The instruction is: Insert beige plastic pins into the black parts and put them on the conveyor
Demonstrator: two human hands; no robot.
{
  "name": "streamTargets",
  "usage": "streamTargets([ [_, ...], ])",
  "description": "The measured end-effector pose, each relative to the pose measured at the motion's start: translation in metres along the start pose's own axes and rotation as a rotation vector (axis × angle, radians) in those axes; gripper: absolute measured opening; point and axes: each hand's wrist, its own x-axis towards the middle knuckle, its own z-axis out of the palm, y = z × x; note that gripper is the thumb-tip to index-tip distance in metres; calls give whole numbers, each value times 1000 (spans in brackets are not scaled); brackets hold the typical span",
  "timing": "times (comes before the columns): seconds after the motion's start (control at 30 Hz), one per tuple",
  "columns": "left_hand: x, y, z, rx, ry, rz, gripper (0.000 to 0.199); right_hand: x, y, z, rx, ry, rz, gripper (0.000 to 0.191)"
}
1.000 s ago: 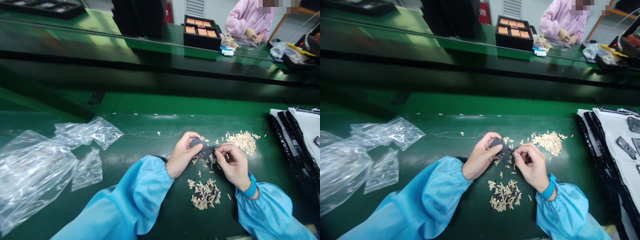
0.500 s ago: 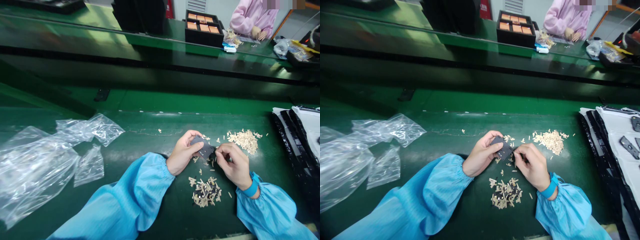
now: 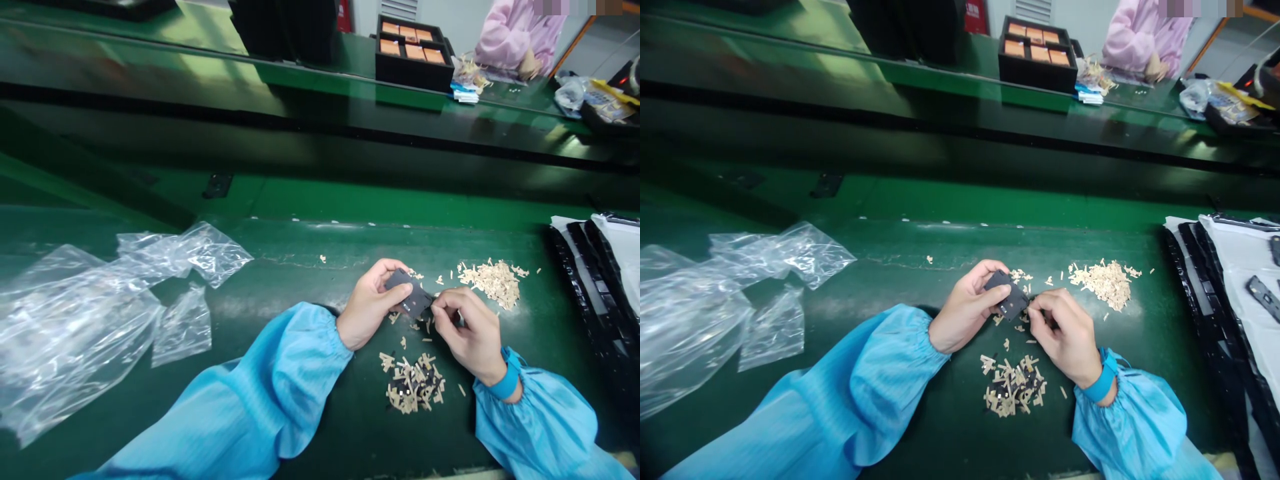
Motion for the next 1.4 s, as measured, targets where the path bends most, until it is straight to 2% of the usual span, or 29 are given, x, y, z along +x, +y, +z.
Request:
streamTargets([
  [0.53, 1, -6, -1, -4, -7, 60, 39, -1, 0, 2, 30, 30, 23, 14],
  [0.8, 0, -7, 2, -17, 29, 59, 42, -3, -2, 6, 39, 62, 47, 14],
  [1.07, -3, -7, 3, -59, 34, 46, 45, -5, 0, 9, 17, 103, 14, 15],
  [1.2, -3, -6, 3, -90, 32, 30, 48, -6, 0, 8, 45, 37, -36, 16],
  [1.27, -3, -6, 3, -93, 37, 26, 48, -7, 1, 8, 46, 63, -39, 14],
  [1.33, -4, -7, 4, -105, 37, 14, 49, -8, 3, 9, 20, 120, -18, 23],
  [1.4, -6, -8, 6, -133, 23, -1, 49, -9, 3, 10, -25, 124, -17, 41],
])
